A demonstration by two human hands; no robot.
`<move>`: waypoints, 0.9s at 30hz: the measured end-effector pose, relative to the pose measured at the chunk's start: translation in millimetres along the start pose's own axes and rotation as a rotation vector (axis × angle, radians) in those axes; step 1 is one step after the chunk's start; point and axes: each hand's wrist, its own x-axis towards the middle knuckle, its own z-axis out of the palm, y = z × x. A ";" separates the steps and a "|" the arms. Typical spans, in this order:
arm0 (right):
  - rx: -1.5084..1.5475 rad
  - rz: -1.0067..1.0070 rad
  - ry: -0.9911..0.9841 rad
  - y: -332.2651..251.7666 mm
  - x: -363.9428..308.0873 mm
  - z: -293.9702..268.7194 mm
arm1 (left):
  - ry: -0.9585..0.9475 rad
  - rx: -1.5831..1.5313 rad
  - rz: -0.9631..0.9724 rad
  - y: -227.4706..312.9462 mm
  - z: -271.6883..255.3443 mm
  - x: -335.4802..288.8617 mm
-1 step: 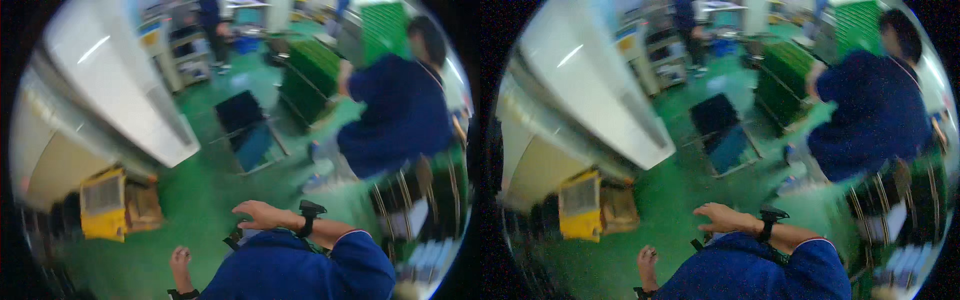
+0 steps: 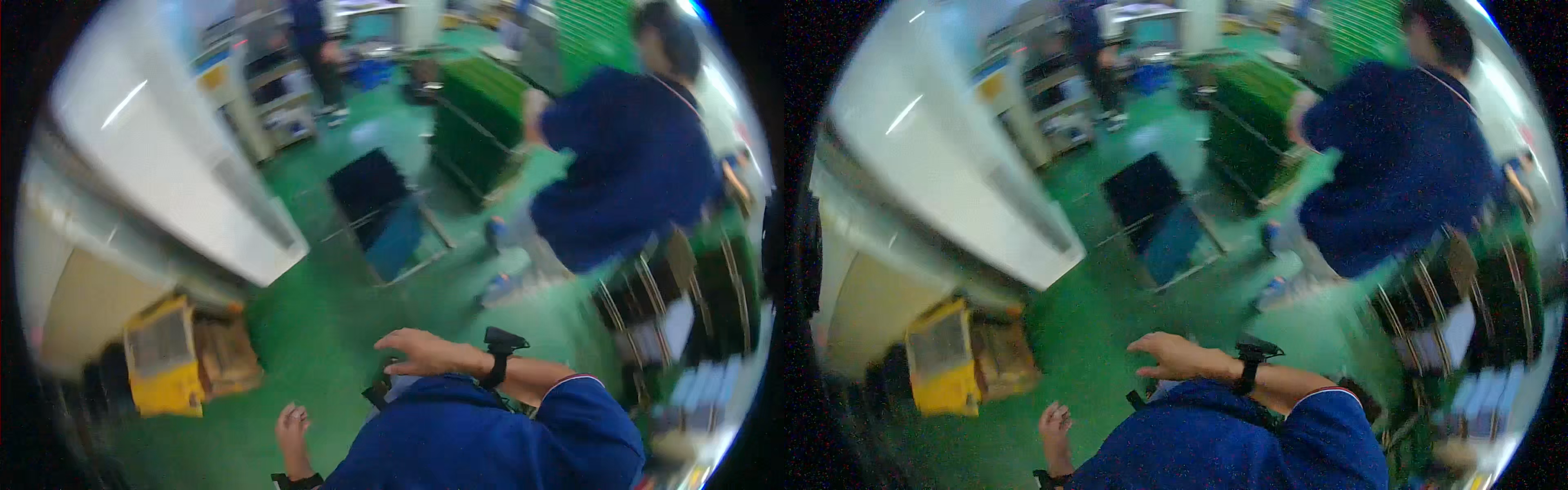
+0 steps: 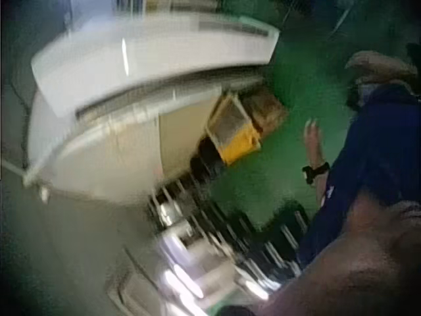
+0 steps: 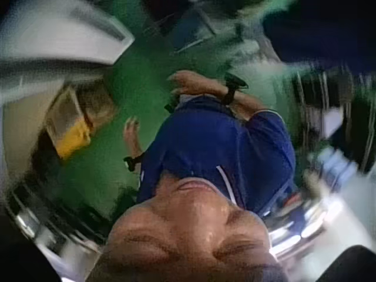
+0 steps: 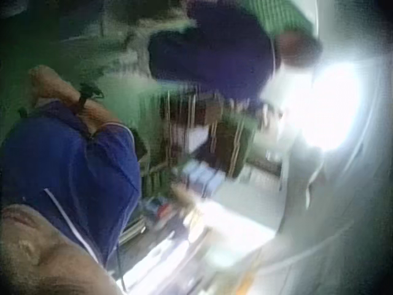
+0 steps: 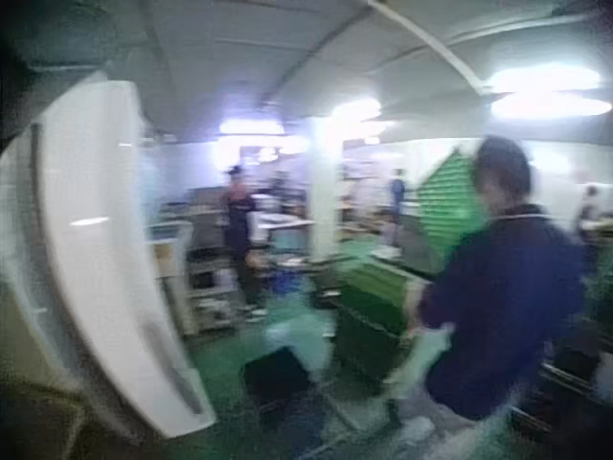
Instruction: Handling industrial frames and components, inspecting them on a light table, and assisting with stacking green circuit boards.
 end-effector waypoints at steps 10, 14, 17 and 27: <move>0.065 0.453 0.684 56.0 -160.1 -23.2 | -0.602 0.478 0.100 93.0 191.1 137.0; 0.064 0.611 0.907 92.6 -220.3 -36.6 | -0.793 0.591 0.107 91.4 309.7 155.1; 0.085 0.722 1.006 110.6 -275.8 -71.3 | -0.948 0.639 0.062 89.2 418.1 114.7; 0.165 1.101 1.456 140.4 -415.0 -107.3 | -1.541 0.837 0.117 45.2 740.7 34.5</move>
